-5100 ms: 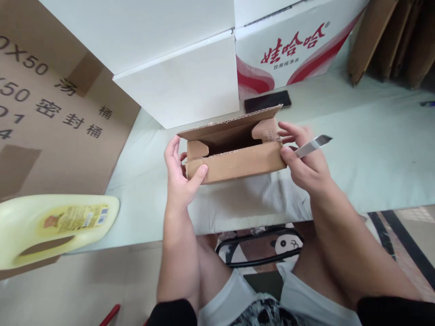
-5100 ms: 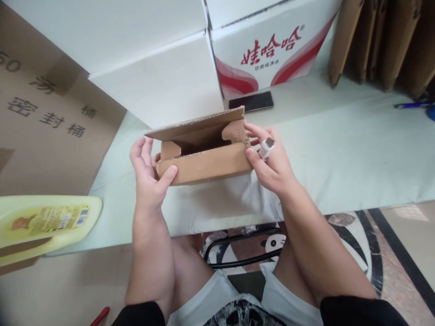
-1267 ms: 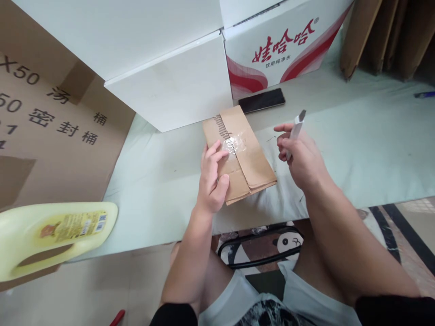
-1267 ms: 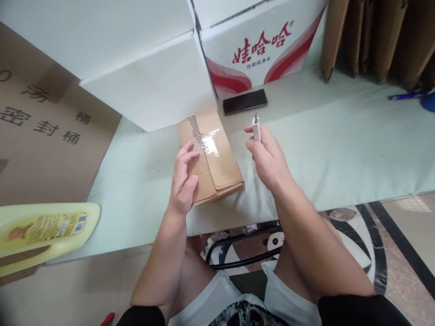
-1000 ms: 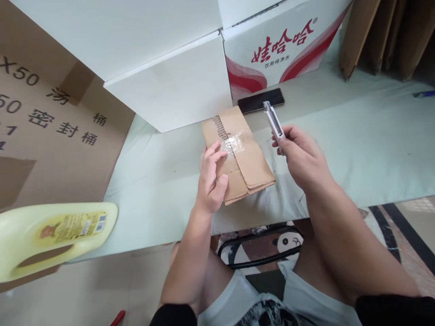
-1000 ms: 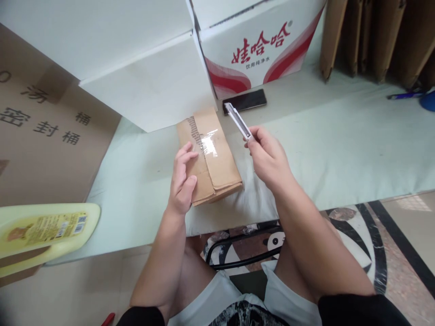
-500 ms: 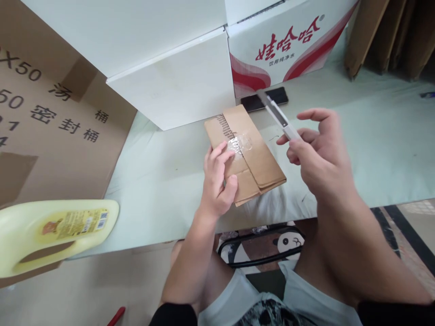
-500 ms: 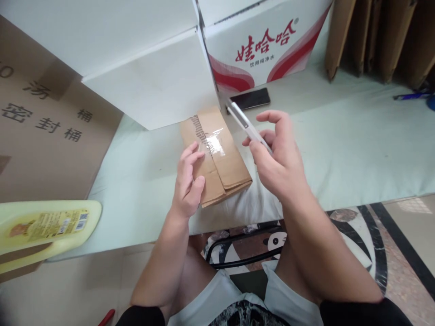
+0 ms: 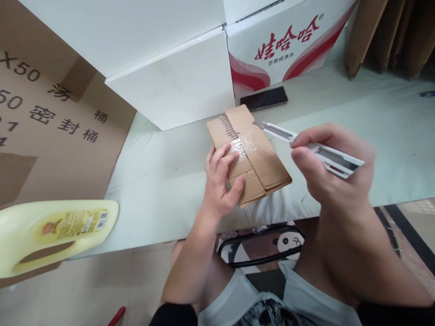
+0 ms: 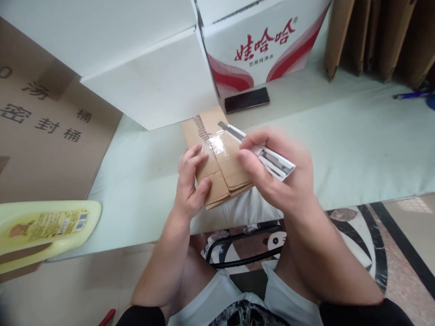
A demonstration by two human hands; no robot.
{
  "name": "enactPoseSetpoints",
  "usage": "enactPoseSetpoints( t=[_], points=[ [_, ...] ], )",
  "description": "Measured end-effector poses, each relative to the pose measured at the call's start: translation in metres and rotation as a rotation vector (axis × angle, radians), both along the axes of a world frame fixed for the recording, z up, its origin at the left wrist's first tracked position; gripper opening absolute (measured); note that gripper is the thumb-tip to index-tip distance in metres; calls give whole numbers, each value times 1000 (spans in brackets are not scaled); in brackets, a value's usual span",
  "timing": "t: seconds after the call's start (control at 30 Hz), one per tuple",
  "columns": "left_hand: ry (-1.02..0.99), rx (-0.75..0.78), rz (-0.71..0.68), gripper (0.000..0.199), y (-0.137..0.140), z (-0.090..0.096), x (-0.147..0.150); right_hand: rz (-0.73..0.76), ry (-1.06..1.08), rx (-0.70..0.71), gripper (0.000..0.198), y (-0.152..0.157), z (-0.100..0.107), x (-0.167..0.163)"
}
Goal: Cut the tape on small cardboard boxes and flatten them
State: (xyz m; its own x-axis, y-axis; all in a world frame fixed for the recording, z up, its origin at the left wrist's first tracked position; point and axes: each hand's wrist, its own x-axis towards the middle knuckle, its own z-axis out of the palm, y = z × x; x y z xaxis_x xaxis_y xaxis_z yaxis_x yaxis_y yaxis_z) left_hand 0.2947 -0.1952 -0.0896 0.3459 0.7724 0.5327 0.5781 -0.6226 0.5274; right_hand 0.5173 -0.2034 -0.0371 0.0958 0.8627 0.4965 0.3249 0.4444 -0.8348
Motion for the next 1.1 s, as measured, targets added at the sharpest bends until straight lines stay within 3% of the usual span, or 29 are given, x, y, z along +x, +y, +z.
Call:
enactPoseSetpoints(
  t=[0.17,0.37,0.7,1.1],
  points=[
    [-5,-9,-4,45,1,0,0,97,-115,-73,21,1,-1,-6],
    [-15,-25,-2,46,1,-3,-1,171,-245,-53,17,3,-2,-12],
    [-28,-29,-8,45,2,-4,-2,143,-222,-50,18,3,-5,-14],
    [-47,-44,4,45,2,-6,-2,81,-357,5,15,0,-3,-21]
  ],
)
